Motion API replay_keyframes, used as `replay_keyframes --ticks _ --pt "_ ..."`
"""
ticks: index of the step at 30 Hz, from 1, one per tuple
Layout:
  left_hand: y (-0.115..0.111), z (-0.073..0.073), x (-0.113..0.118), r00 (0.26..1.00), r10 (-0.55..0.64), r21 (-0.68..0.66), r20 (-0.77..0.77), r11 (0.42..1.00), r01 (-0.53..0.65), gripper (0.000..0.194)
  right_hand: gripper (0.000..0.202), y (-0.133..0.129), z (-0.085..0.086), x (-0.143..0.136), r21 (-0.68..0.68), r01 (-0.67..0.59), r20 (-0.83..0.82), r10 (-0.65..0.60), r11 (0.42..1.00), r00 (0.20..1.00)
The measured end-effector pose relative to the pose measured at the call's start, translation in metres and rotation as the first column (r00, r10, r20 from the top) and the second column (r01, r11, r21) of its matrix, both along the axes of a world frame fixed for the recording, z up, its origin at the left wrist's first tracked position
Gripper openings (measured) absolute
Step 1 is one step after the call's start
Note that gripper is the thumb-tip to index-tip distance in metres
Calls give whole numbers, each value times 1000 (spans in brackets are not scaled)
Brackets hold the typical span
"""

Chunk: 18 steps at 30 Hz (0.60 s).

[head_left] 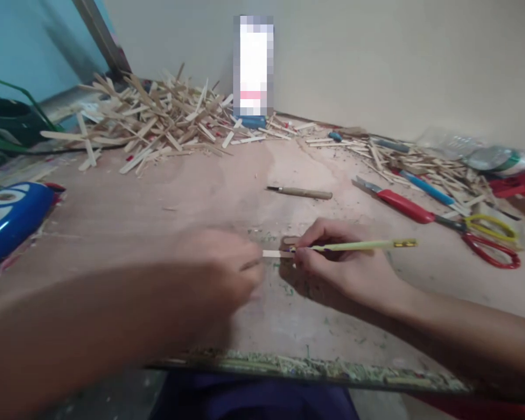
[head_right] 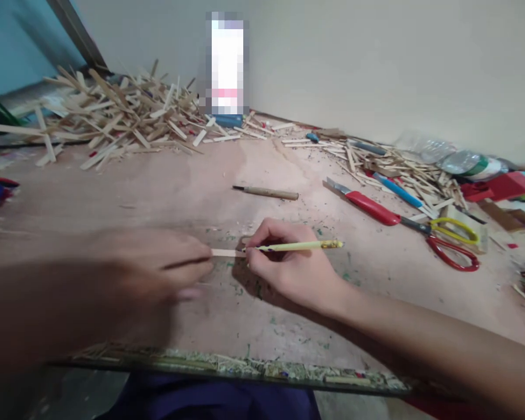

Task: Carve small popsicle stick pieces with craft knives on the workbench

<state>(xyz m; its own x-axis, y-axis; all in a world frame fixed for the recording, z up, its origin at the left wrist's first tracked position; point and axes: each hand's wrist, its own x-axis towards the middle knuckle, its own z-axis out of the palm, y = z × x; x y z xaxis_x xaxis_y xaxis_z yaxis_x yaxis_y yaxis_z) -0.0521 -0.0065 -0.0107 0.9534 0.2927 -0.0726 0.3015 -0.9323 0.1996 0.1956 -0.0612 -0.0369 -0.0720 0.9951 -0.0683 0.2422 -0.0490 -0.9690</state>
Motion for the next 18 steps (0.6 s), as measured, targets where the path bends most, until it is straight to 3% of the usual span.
replay_keyframes --ticks 1,3,5,10,12,15,18 --pt "13 2 4 1000 0 -27 -20 1000 -1 14 15 5 1 1 20 6 45 -7 1000 999" --pt "37 5 11 993 83 -33 84 996 -80 15 13 15 2 4 62 10 129 -18 998 991" --pt "52 5 17 980 167 -134 108 979 -152 20 12 23 2 5 88 13 155 -26 996 988" --pt "48 -4 29 951 243 -407 189 901 -150 16 10 30 2 7 109 27 147 -43 994 988" --pt "39 -12 33 944 216 -409 248 907 -100 15 11 29 5 7 108 48 142 -63 993 988" --pt "31 -23 37 942 130 -308 311 951 -29 11 10 26 11 5 93 106 120 -117 990 986" --pt "29 -29 37 946 96 -218 311 976 -27 19 11 22 14 5 88 163 94 -171 983 981"
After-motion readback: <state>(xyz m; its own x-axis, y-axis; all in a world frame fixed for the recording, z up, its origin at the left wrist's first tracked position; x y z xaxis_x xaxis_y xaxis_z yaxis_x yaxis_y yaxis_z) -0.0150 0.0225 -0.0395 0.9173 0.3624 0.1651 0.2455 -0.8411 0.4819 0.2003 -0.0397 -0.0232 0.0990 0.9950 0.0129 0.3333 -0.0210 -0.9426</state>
